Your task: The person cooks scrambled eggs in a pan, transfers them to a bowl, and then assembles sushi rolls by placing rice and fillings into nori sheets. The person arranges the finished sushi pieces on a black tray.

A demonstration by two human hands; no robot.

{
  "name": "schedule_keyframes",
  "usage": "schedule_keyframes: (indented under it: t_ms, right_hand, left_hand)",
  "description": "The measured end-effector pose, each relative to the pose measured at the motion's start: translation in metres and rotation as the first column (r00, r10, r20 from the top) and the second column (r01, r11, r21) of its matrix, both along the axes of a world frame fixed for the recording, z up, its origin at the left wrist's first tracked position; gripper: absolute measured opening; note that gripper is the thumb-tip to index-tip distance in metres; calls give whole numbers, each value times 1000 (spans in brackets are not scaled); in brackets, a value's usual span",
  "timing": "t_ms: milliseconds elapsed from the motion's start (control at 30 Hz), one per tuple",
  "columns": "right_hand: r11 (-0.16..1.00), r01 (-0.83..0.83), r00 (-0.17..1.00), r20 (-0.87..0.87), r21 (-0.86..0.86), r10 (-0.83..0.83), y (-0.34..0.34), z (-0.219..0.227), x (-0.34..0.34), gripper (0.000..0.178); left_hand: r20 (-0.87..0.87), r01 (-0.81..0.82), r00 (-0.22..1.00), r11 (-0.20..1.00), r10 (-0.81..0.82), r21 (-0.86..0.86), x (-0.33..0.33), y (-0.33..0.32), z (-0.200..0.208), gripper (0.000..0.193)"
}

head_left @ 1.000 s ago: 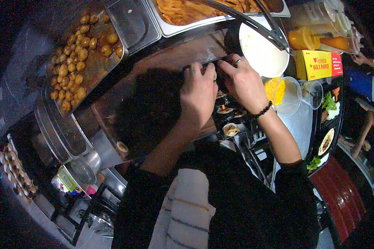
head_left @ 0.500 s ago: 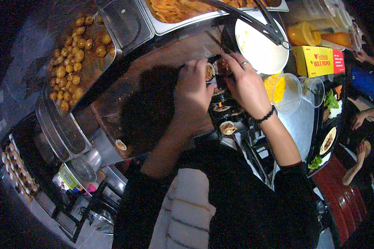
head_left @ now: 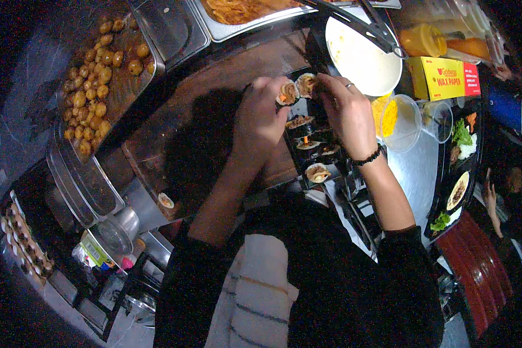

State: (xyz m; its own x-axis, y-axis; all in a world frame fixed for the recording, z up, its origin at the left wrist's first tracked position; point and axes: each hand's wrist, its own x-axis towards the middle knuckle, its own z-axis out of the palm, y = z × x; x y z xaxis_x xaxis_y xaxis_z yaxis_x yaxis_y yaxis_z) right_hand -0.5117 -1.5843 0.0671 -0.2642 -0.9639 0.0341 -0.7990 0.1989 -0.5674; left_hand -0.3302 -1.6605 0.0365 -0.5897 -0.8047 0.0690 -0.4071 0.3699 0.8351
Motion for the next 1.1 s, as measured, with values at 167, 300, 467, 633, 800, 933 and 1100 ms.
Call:
schedule_keyframes:
  t_ms: [167,300,467,633,800,933,1100]
  right_hand:
    - [1000,23,992,125,5,-24,16,18,-13,36]
    - [941,-198,975,157,274,159,36,41,-32,43]
    - [885,-348,929,243,310,281,46,34,-39,43]
    - [930,-278,935,291,241,204,51,16,-37,36]
    - [950,-234,940,297,208,166,49,14,-34,30]
    - [962,-212,948,274,170,161,51,7,-31,29]
    - [969,-228,944,267,99,195,54,9,-27,29]
  left_hand:
    - [154,10,988,999,-16,44,8,8,36,55]
    - [180,146,969,981,-168,130,20,24,45,55]
    - [146,182,973,983,-180,6,18,33,30,51]
    - [71,76,994,997,-78,33,9,38,14,43]
    - [65,-37,997,999,34,38,8,37,12,36]
    - [112,32,993,996,-23,-81,7,33,10,33]
    - [154,263,960,938,-232,-227,4,26,26,34]
